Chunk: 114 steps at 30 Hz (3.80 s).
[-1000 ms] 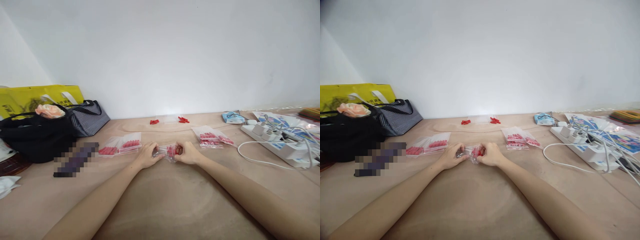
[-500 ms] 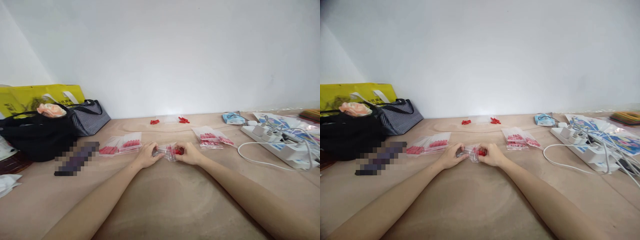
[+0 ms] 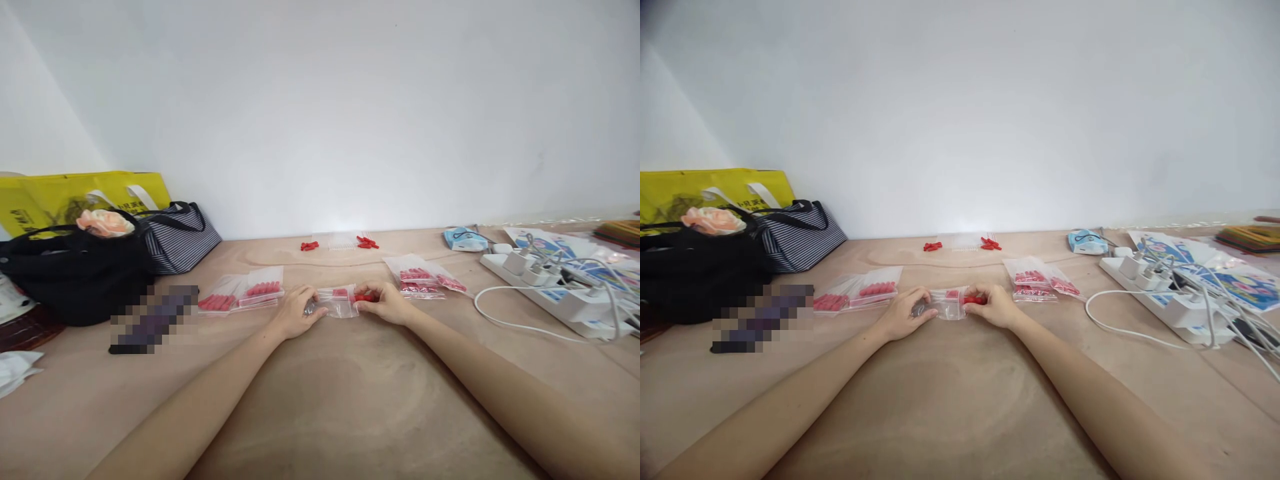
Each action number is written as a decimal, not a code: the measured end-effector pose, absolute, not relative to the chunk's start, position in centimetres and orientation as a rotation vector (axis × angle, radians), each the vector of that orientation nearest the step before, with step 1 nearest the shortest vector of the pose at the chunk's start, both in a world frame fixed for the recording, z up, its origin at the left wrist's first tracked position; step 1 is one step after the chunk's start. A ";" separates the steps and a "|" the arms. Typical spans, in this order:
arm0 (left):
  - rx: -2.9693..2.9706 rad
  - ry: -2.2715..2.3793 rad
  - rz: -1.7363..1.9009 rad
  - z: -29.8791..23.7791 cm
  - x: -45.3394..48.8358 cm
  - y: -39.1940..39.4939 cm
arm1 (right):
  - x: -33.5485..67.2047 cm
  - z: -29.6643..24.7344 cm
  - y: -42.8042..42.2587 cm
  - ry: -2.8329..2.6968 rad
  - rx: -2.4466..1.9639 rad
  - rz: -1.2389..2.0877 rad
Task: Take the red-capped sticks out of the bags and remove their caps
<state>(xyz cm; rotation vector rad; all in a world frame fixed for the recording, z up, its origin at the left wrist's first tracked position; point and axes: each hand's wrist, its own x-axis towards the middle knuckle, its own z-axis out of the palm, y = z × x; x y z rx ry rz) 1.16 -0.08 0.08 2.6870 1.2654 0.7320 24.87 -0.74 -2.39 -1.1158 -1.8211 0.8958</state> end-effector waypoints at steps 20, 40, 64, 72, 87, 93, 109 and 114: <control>2.591 1.362 0.652 0.1 1.1 -0.1 | 30.9 0.0 -1.6 -1.740 -1.376 0.036; 2.632 1.260 0.663 0.0 1.1 0.2 | 26.8 -2.1 0.3 -2.203 -1.482 -0.182; 2.659 1.256 0.678 0.1 1.1 0.0 | 27.4 -2.5 -0.4 -2.193 -1.519 -0.191; 2.645 1.259 0.671 0.2 1.1 0.0 | 27.3 -2.4 -0.4 -2.212 -1.560 -0.293; 2.632 1.223 0.718 0.0 1.1 0.1 | 26.8 -2.0 -0.9 -2.137 -1.480 -0.198; 2.618 1.148 0.695 0.0 1.0 0.3 | 24.6 -1.6 -1.4 -2.088 -1.269 0.133; 2.620 1.126 0.561 -0.1 1.0 0.4 | 22.4 -1.9 -1.2 -1.989 -1.330 0.493; 2.630 1.109 0.494 0.2 1.1 0.4 | 22.0 -1.5 -1.3 -2.062 -1.291 0.527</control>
